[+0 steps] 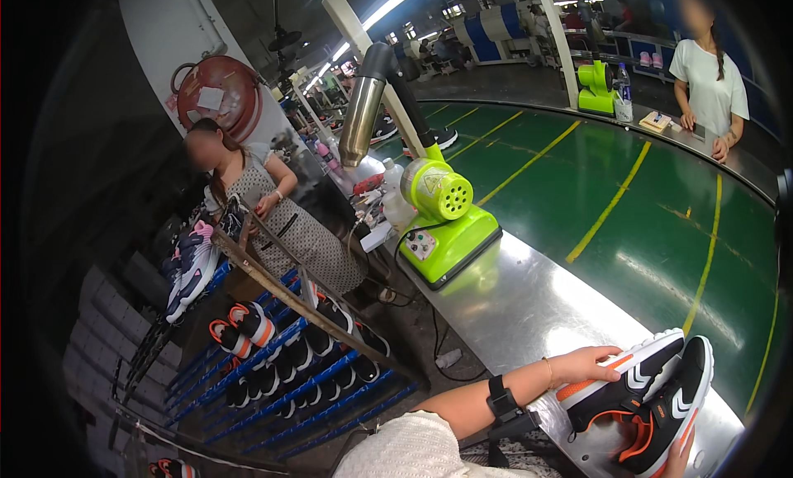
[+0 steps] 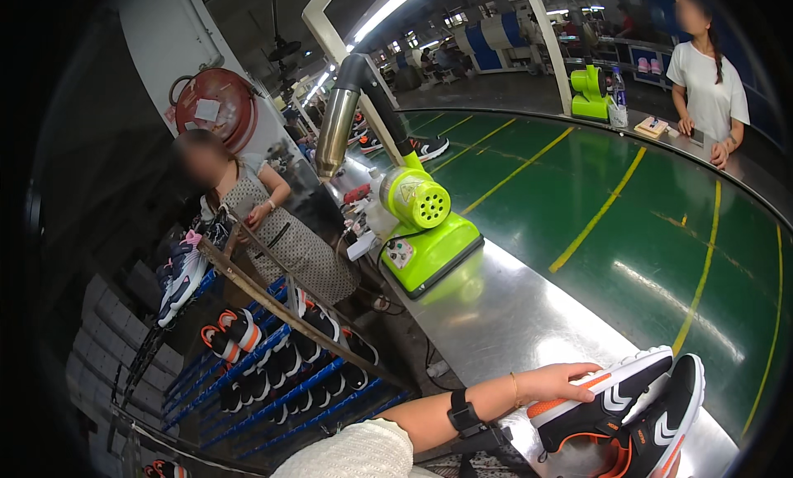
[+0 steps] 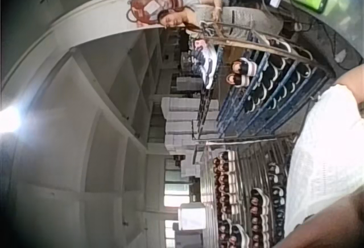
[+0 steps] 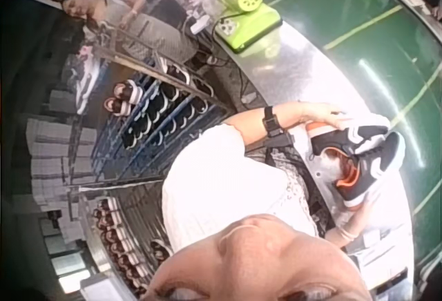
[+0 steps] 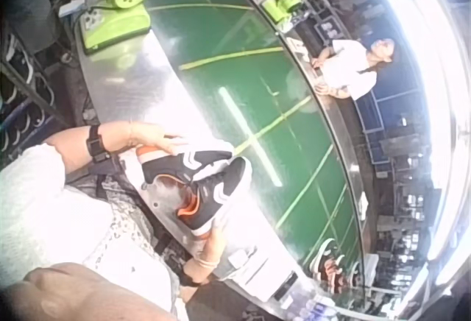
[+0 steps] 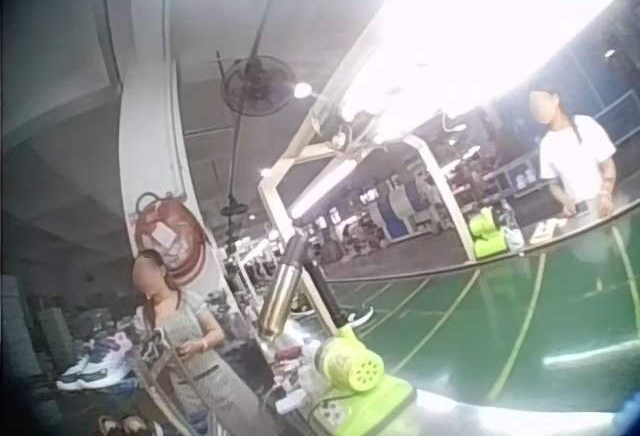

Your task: Inspecting finished shoes on a conveyor belt and using a sponge to clean the surface.

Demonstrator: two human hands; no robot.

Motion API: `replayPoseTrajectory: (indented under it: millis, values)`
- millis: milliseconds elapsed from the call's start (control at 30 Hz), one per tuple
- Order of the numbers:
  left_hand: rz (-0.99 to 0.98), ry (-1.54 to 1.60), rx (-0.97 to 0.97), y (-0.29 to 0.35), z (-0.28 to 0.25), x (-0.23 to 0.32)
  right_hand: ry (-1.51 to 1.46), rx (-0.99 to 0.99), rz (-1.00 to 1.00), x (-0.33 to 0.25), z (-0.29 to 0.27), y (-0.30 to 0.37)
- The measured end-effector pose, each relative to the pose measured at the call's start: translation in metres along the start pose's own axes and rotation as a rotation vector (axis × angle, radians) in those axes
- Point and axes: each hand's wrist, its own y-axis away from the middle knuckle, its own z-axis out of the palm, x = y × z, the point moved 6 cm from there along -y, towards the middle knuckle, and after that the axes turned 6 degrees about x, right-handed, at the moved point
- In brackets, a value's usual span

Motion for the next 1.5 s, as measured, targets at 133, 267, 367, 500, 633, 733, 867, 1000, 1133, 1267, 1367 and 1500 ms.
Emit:
replayPoseTrajectory:
  millis: [133, 267, 367, 500, 633, 733, 867, 1000, 1133, 1267, 1367, 1500]
  values:
    - [-0.010, -0.005, 0.019, 0.003, -0.001, 0.001, -0.039, 0.001, 0.019, 0.004, -0.002, 0.003]
    - [-0.022, 0.006, 0.028, 0.002, -0.001, -0.004, -0.078, -0.001, 0.037, 0.007, -0.004, 0.004]
    - [-0.025, 0.018, 0.009, 0.001, 0.000, -0.002, -0.106, 0.000, 0.052, 0.009, -0.006, 0.005]
    - [-0.037, 0.039, 0.016, 0.003, 0.000, 0.000, -0.146, 0.003, 0.071, 0.012, -0.008, 0.007]
    - [-0.040, 0.037, 0.000, 0.007, 0.000, 0.006, -0.181, 0.010, 0.089, 0.013, -0.010, 0.010]
    - [-0.014, -0.024, 0.022, 0.006, -0.002, 0.004, -0.205, 0.015, 0.100, 0.013, -0.010, 0.013]
    - [0.020, -0.237, 0.026, 0.009, -0.002, 0.015, -0.235, 0.024, 0.114, 0.012, -0.012, 0.017]
    - [0.013, -0.407, 0.033, 0.014, -0.003, 0.024, -0.267, 0.030, 0.128, 0.011, -0.009, 0.022]
    - [0.058, -0.349, 0.063, 0.010, -0.003, 0.013, -0.300, 0.029, 0.141, 0.009, -0.006, 0.025]
    - [0.089, -0.277, 0.062, 0.007, -0.003, 0.010, -0.335, 0.033, 0.156, 0.009, -0.005, 0.030]
    - [0.058, -0.230, 0.026, 0.004, -0.003, 0.007, -0.364, 0.034, 0.167, 0.009, -0.001, 0.032]
    - [0.090, -0.220, 0.038, 0.000, -0.004, 0.004, -0.399, 0.043, 0.178, 0.006, 0.001, 0.038]
